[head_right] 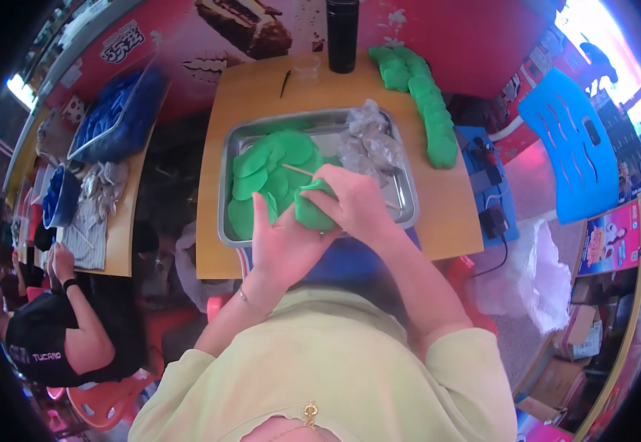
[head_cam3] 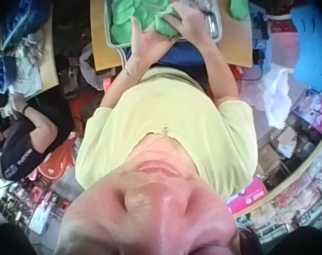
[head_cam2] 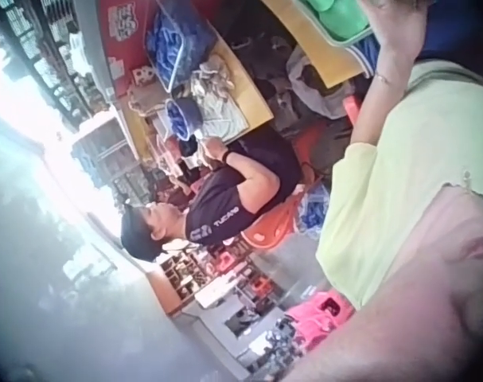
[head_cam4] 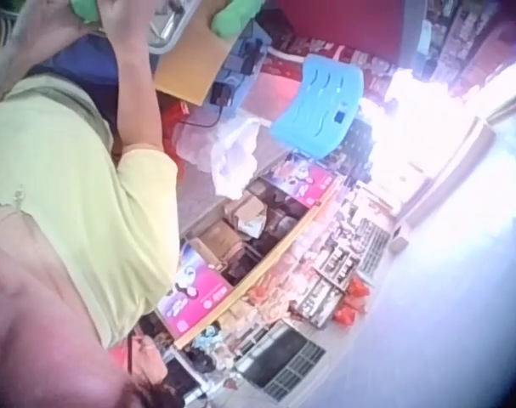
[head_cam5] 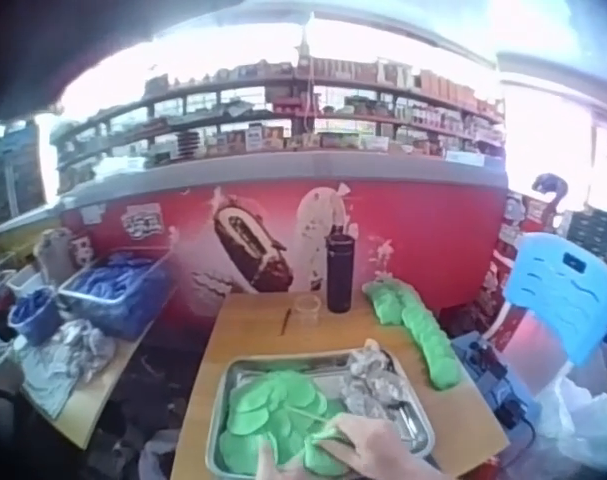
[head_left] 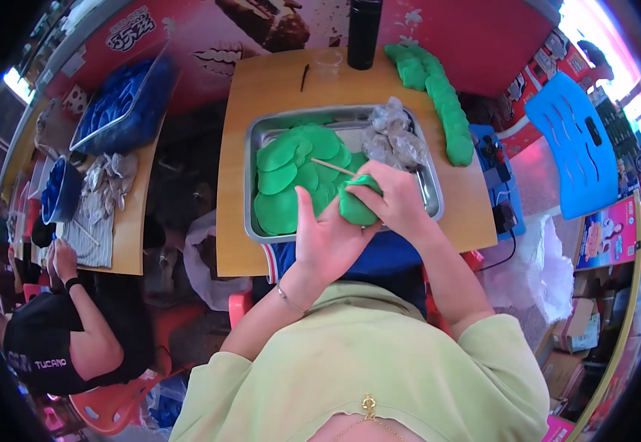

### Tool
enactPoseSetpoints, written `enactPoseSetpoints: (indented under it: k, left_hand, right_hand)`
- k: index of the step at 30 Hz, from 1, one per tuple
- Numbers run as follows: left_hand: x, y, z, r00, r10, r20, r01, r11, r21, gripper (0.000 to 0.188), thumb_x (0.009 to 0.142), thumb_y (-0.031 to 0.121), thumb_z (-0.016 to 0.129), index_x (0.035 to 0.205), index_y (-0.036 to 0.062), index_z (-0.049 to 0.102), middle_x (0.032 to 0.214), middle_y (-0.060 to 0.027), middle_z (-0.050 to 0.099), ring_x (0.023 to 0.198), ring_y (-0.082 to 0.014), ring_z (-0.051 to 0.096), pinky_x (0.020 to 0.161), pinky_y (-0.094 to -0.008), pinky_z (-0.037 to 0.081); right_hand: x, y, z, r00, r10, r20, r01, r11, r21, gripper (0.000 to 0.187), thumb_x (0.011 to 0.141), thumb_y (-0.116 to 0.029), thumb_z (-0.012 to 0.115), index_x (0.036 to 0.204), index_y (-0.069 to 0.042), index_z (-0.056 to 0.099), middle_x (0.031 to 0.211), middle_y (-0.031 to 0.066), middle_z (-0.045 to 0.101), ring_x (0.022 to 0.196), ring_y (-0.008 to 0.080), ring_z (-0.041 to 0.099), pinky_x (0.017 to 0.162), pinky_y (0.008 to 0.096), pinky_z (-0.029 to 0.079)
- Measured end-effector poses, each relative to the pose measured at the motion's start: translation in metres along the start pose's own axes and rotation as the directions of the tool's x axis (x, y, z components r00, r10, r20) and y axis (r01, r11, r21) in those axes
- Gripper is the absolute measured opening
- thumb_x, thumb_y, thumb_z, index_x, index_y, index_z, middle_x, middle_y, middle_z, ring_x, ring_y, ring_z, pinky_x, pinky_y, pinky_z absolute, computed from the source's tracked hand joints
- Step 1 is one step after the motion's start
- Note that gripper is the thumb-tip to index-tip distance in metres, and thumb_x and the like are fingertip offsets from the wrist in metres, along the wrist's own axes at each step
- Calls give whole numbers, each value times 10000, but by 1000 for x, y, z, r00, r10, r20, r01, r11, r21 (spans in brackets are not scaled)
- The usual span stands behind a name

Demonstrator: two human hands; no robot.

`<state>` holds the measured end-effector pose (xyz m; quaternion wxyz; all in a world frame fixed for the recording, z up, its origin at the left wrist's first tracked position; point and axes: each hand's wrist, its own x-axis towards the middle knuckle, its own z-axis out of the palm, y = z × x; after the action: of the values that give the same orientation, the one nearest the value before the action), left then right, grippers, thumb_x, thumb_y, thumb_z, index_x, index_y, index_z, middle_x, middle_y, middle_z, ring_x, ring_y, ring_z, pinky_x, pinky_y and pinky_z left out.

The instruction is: Assembling decorative leather craft items by wrapping green leather circles around a core using a wooden stick and plastic wrap.

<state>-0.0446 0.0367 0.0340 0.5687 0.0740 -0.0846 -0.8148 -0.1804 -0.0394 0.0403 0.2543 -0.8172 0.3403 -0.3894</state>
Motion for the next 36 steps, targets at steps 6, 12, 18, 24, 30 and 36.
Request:
enactPoseSetpoints:
  k: [6,12,18,24,30,36]
  left_hand:
    - [1,3,-4,997,41,70,-44,998,41,919,859,743,234,1421,16,249,1433,-141,323,1336,-257,302,1127,-438,214]
    - [-1,6,-5,995,85,51,-90,990,111,996,820,791,218,1442,13,205,1409,-103,350,1322,-222,311,1134,-395,185]
    - [0,-5,-10,977,142,160,-192,914,358,1012,825,787,168,1477,21,59,1519,-104,155,1411,-213,107,1143,-400,75]
    - [3,1,-15,971,238,5,-226,912,343,934,866,732,119,1477,33,15,1553,-119,-17,1435,-249,-34,1150,-461,20]
    - [-1,-1,-11,992,73,99,-84,991,104,966,844,759,147,1478,36,55,1547,-120,82,1431,-248,47,1154,-435,80]
    - [-7,-2,-4,985,2,171,4,999,-34,833,902,668,299,1463,62,191,1455,-78,298,1361,-222,273,1122,-439,222]
  right_hand:
    - [0,-7,8,995,-1,-99,-10,994,-111,251,800,-204,684,968,-53,573,874,145,600,818,326,592,685,383,474]
    - [-13,-25,18,985,-103,-141,74,977,-202,484,700,-287,769,1052,-54,531,993,131,554,934,333,524,811,406,442]
    - [-14,-12,15,981,12,-193,-22,998,-53,299,819,-143,653,1069,-37,528,958,141,567,867,313,557,752,368,457]
    - [-10,-17,-8,952,271,143,-217,264,940,273,925,-167,557,1150,-29,490,919,32,578,839,106,573,710,218,466]
    - [-3,-22,-8,984,155,92,-175,948,267,462,755,-112,727,1158,-24,519,874,51,611,813,110,578,723,254,470]
    - [-6,-19,-8,993,20,114,-90,758,646,466,759,-53,715,1184,-55,524,848,51,625,804,135,602,706,258,475]
